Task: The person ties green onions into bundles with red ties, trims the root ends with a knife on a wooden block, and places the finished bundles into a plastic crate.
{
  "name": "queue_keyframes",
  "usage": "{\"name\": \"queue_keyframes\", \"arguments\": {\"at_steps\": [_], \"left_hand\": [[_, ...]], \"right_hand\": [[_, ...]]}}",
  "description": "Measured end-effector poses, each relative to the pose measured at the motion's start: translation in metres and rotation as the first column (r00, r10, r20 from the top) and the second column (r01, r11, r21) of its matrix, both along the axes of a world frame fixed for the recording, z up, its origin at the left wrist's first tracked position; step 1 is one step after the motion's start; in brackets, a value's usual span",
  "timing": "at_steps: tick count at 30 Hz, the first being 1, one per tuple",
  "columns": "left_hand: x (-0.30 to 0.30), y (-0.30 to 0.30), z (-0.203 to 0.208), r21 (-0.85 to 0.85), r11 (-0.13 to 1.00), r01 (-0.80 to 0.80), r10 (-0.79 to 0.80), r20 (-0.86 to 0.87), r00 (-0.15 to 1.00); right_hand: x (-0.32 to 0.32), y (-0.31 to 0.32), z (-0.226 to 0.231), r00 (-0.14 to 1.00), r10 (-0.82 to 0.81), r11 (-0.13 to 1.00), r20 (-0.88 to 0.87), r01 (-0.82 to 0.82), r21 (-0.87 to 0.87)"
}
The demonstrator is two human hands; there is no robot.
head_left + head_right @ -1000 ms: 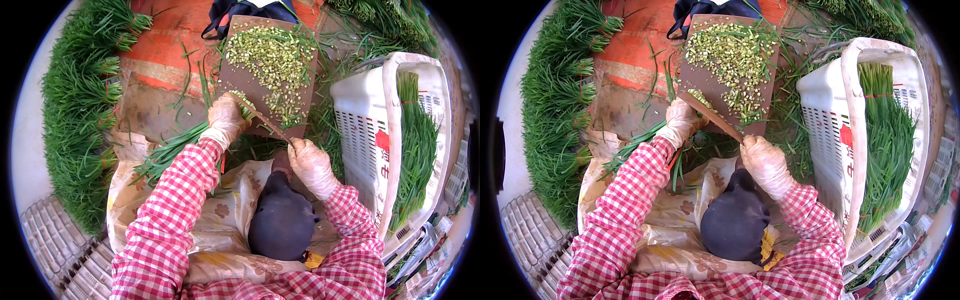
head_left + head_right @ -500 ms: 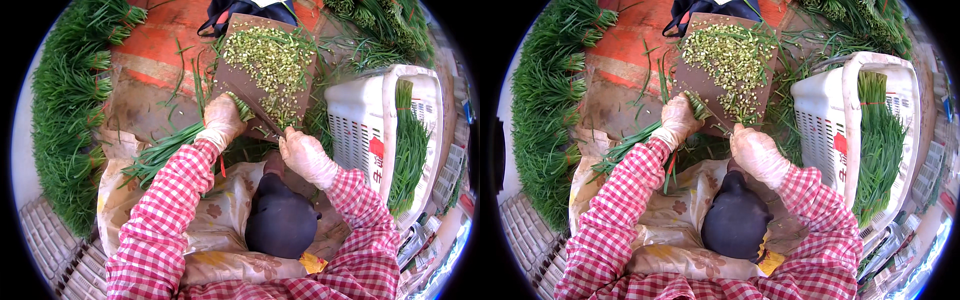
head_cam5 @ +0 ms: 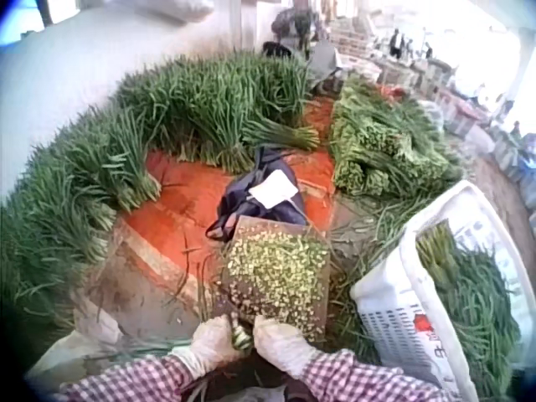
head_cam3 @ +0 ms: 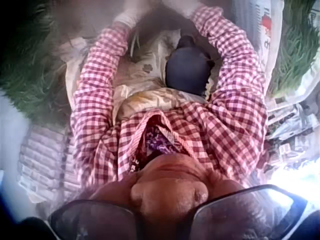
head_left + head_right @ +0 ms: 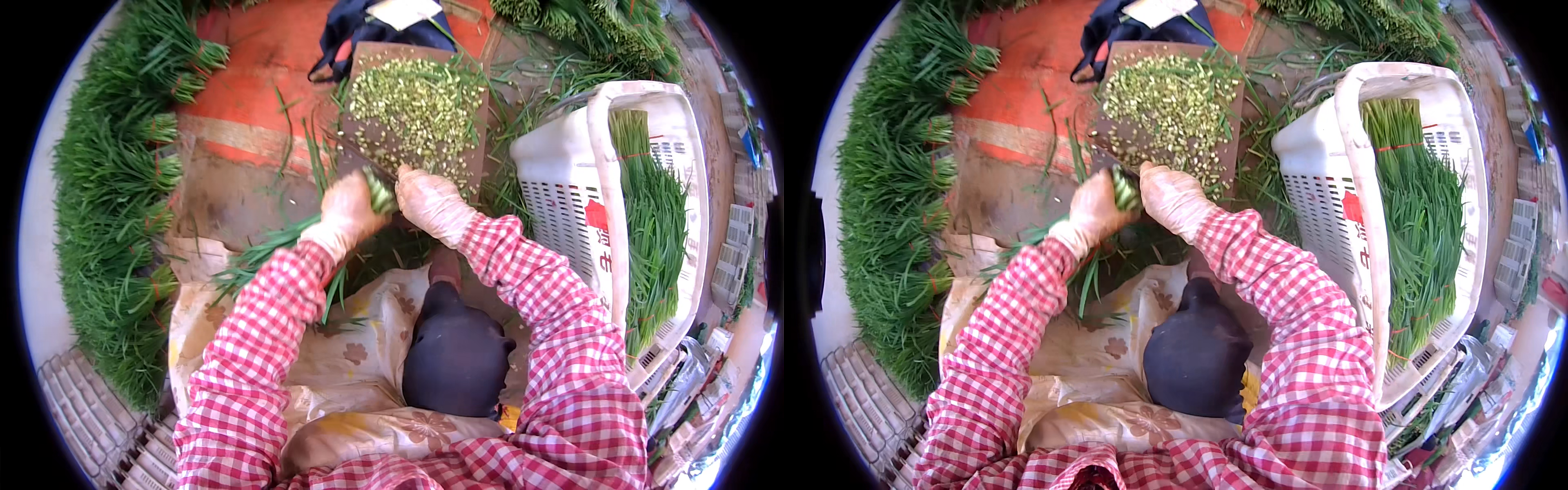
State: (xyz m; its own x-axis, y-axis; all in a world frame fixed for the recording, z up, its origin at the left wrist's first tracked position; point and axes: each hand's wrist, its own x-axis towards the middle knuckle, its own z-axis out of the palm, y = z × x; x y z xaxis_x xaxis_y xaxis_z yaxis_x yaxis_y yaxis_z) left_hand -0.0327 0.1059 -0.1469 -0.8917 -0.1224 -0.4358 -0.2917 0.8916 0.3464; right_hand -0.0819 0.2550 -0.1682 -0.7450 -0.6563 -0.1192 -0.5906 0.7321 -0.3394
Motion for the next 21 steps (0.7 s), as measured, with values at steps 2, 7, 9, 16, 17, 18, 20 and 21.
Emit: {"name": "queue_keyframes", "arguments": {"at_steps": [2, 7, 9, 16, 17, 18, 20, 21], "left_hand": [[0.028, -0.001, 0.033, 0.096, 0.995, 0.028, -0.018, -0.098, 0.995], [0.082, -0.030, 0.134, 0.445, 0.894, 0.055, 0.151, -0.413, 0.898], [0.094, -0.041, 0.180, 0.431, 0.891, 0.143, 0.092, -0.481, 0.872], [0.142, -0.026, 0.304, -0.328, 0.760, 0.561, -0.637, -0.547, 0.544], [0.154, -0.009, 0.296, -0.562, 0.695, 0.449, -0.719, -0.521, 0.460], [0.168, 0.003, 0.291, -0.589, 0.678, 0.440, -0.733, -0.587, 0.343], [0.196, 0.024, 0.288, -0.569, 0.668, 0.480, -0.727, -0.636, 0.259], [0.210, 0.035, 0.294, -0.526, 0.665, 0.530, -0.721, -0.638, 0.271]], "right_hand": [[-0.010, -0.009, 0.005, 0.995, -0.028, 0.999, -0.095, 0.031, 0.031], [-0.026, -0.006, -0.008, 0.980, -0.178, 0.984, -0.085, 0.176, -0.028], [-0.016, -0.004, -0.001, 0.979, -0.021, 0.996, -0.202, 0.039, 0.085], [0.038, 0.003, 0.227, -0.283, 0.307, 0.939, 0.909, 0.243, -0.242], [0.056, 0.002, 0.225, -0.374, 0.353, 0.909, 0.858, 0.356, -0.218], [0.076, 0.004, 0.224, -0.446, 0.403, 0.865, 0.799, 0.471, -0.173], [0.114, 0.006, 0.220, -0.524, 0.471, 0.800, 0.709, 0.592, -0.093], [0.132, 0.010, 0.220, -0.524, 0.487, 0.782, 0.699, 0.618, -0.081]]}}
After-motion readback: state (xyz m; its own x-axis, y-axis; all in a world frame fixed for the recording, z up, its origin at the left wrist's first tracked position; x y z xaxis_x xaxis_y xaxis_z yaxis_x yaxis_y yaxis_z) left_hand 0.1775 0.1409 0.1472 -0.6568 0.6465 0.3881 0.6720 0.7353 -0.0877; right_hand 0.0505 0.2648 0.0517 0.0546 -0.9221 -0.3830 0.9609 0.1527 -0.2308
